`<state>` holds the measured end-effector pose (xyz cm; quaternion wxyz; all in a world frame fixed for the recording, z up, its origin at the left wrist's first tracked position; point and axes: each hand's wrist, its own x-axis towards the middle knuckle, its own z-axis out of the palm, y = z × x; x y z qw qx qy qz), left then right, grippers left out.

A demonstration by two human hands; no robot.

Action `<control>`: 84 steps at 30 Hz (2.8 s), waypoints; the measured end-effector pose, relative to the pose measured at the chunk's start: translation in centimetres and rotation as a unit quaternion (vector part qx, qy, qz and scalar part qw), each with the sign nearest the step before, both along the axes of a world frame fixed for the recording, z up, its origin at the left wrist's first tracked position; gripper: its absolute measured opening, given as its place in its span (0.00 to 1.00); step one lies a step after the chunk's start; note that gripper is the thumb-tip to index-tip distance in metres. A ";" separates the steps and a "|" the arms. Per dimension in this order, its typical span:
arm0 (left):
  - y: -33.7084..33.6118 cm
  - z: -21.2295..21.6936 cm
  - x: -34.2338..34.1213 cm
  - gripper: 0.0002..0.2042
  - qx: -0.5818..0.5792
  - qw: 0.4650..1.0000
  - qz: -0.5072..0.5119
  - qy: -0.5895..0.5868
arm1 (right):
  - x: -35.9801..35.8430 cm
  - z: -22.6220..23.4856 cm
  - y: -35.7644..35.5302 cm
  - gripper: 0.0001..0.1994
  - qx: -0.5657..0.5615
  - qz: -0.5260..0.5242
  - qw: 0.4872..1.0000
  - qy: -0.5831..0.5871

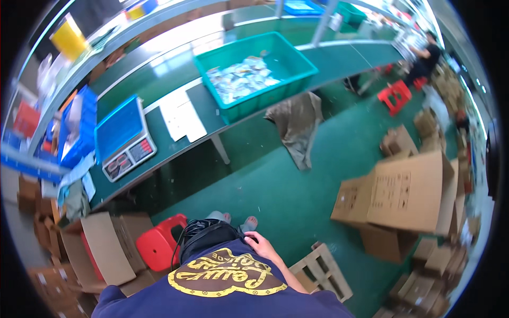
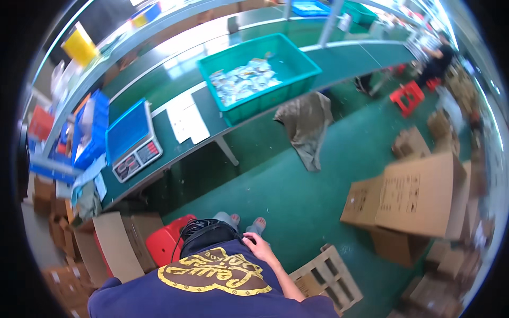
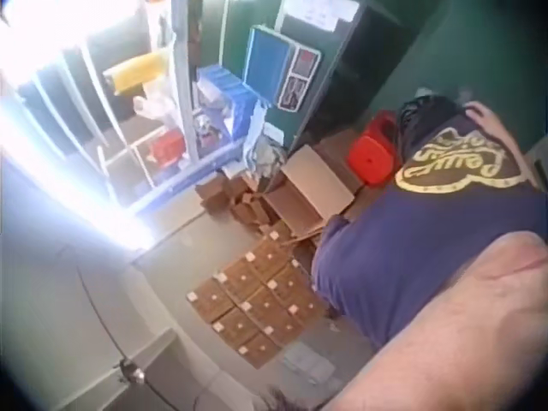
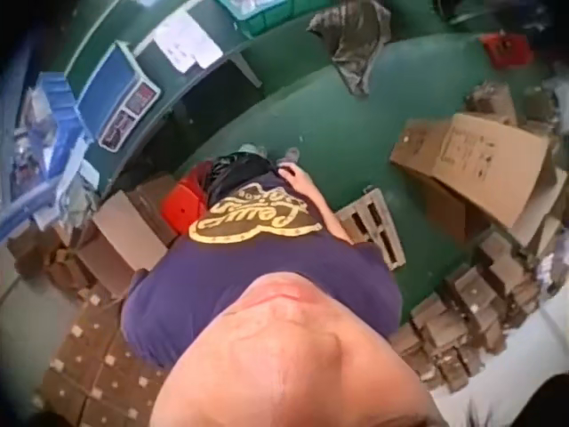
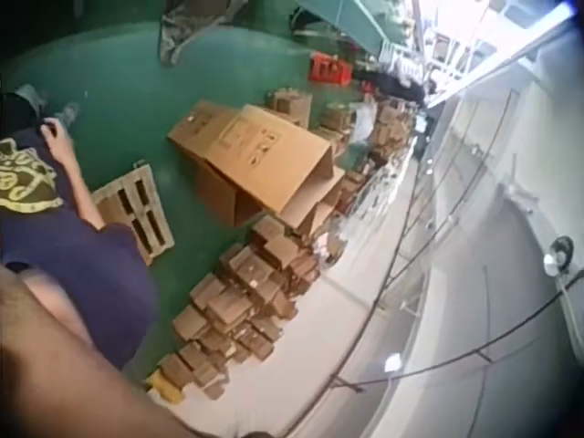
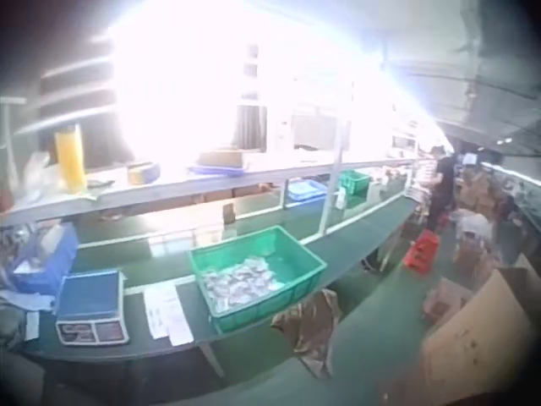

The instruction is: Taping cardboard boxes, packing small items into them, weighing the packages, and stacking them on a wooden pallet.

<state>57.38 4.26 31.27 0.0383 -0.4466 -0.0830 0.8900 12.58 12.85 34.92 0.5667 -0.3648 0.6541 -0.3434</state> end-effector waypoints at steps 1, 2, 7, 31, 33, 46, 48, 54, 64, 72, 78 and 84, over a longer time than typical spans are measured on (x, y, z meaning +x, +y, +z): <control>1.9 0.3 0.1 0.18 0.011 1.000 0.018 0.002 | -0.2 -0.1 -0.3 0.20 -0.003 0.025 1.000 -0.003; 3.6 0.6 0.3 0.18 0.022 0.999 0.034 0.004 | -0.5 -0.4 -0.7 0.20 -0.001 0.045 0.999 -0.005; 12.5 3.3 1.3 0.18 0.080 0.990 0.120 0.008 | -1.7 -2.6 -2.4 0.19 0.082 0.116 0.989 -0.048; 2.1 -2.0 -0.8 0.16 -0.043 0.858 0.424 -0.286 | 26.6 -1.5 -41.1 0.37 0.144 0.755 0.635 -0.076; 5.3 -9.8 -2.1 0.18 -0.053 0.828 0.530 -0.176 | 28.3 0.8 -40.9 0.36 0.127 0.776 0.616 -0.045; -4.2 5.2 -5.1 0.21 -0.311 0.741 0.595 -0.020 | 30.9 12.0 -41.9 0.34 -0.089 0.807 0.563 -0.152; -5.1 6.8 -6.4 0.21 -0.282 0.711 0.644 -0.029 | 30.3 12.0 -41.6 0.34 -0.102 0.812 0.550 -0.165; -5.7 1.7 -11.3 0.22 -0.347 0.757 0.530 -0.160 | 29.5 11.0 -42.5 0.34 -0.059 0.837 0.530 -0.118; -14.7 4.1 -0.4 0.36 -0.275 0.887 0.235 -0.287 | 23.2 2.0 -45.8 0.28 0.056 0.771 0.632 -0.053; -24.1 3.5 -3.9 0.36 -0.256 0.946 -0.069 -0.184 | 10.0 -4.5 -45.2 0.17 0.192 0.727 0.659 0.021; -24.9 6.4 -4.2 0.32 -0.163 0.977 0.040 -0.135 | 11.7 -5.4 -41.6 0.10 0.112 0.670 0.733 -0.025; -27.0 4.6 0.2 0.26 -0.319 0.945 0.019 -0.074 | 15.0 -7.8 -43.8 0.13 -0.109 0.451 0.848 0.255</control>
